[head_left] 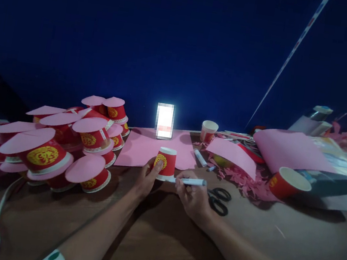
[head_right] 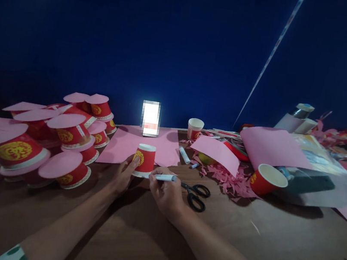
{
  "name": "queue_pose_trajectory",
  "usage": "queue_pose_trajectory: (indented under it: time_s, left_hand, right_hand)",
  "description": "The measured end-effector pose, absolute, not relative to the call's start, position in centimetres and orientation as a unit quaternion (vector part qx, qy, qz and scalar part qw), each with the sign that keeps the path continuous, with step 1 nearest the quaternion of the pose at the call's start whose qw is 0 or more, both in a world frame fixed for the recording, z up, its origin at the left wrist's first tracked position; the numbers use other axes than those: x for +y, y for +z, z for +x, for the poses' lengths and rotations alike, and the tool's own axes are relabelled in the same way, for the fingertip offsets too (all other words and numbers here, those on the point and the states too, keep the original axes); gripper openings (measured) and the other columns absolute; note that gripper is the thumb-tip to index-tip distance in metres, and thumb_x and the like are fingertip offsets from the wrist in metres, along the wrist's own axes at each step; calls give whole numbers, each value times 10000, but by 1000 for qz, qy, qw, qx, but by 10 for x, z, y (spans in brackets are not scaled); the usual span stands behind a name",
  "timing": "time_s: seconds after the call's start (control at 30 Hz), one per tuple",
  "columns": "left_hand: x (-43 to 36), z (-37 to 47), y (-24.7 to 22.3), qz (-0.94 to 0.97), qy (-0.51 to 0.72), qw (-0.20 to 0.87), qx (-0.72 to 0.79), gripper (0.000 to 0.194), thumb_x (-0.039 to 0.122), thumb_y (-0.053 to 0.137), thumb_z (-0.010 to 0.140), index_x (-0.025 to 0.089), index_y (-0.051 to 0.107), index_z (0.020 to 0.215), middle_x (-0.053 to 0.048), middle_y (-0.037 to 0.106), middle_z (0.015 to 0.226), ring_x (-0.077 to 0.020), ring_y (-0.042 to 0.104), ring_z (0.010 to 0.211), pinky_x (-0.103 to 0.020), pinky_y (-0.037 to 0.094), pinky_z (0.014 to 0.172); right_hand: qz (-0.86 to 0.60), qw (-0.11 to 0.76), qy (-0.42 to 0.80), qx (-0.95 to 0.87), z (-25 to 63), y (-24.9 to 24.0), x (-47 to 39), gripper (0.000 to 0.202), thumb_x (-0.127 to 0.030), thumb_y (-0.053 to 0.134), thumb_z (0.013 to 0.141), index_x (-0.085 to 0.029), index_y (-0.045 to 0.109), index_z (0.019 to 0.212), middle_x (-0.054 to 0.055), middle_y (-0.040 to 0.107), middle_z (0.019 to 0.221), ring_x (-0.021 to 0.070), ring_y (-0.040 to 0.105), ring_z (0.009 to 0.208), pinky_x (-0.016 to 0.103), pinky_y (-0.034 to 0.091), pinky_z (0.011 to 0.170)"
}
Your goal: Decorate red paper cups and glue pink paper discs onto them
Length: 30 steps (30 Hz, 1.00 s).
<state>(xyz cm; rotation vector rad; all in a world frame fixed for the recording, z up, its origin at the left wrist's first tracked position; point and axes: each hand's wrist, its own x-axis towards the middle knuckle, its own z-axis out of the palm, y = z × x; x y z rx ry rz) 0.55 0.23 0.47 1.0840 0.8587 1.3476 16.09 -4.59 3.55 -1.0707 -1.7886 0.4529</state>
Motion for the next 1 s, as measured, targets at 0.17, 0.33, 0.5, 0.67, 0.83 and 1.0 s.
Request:
queue_pose_trajectory:
  time_s: [0.17, 0.33, 0.5, 0.67, 0.83, 1.0]
  left_hand:
    - [2, 6, 5, 454, 574, 569, 375, 317, 430, 586, 776, 163, 598, 946, -49, 668, 864, -168, 607, 782, -274, 463, 715]
    - [3, 5, 3, 454, 579, 568, 369, 307, 421, 592, 774, 167, 603, 947, -44, 669, 869, -170, 611, 805, -280, 463, 745]
    - [2, 6, 5, 459, 579, 569, 361, 284, 410, 587, 781, 170, 604, 932, -33, 668, 851, -158, 607, 771, -270, 459, 723]
    - [1, 6, 6, 456, 576, 572, 365, 290, 413, 593, 775, 168, 606, 930, -27, 671, 843, -159, 608, 761, -273, 459, 720]
    - [1, 6, 6, 458, 575, 576, 356, 270, 404, 590, 781, 173, 605, 919, -24, 672, 848, -154, 607, 747, -263, 453, 701]
    - [0, 6, 8, 454, 572, 580, 360, 280, 420, 601, 765, 178, 611, 907, -25, 669, 842, -155, 601, 750, -264, 447, 706]
  right_hand:
    - [-442, 485, 190, -730, 160, 36, -46, 130, -223, 450, 852, -188, 532, 757, -13, 537, 602, 110, 479, 513, 217, 376, 519]
    - [-444, 496, 188, -722, 161, 34, -46, 133, -234, 445, 862, -189, 534, 774, -5, 544, 627, 116, 485, 527, 224, 375, 526]
    - [-451, 501, 196, -713, 162, 32, -46, 118, -238, 465, 861, -187, 534, 780, -6, 544, 626, 117, 496, 526, 218, 376, 511]
    - [-446, 515, 194, -706, 162, 30, -45, 130, -220, 461, 864, -183, 547, 773, 0, 560, 649, 120, 521, 554, 223, 394, 539]
    - [-450, 515, 179, -707, 164, 30, -44, 163, -241, 441, 878, -185, 543, 764, 3, 557, 650, 119, 512, 549, 220, 391, 530]
    - [-458, 510, 183, -705, 164, 30, -44, 156, -242, 444, 875, -190, 538, 762, -4, 549, 638, 121, 508, 542, 228, 388, 540]
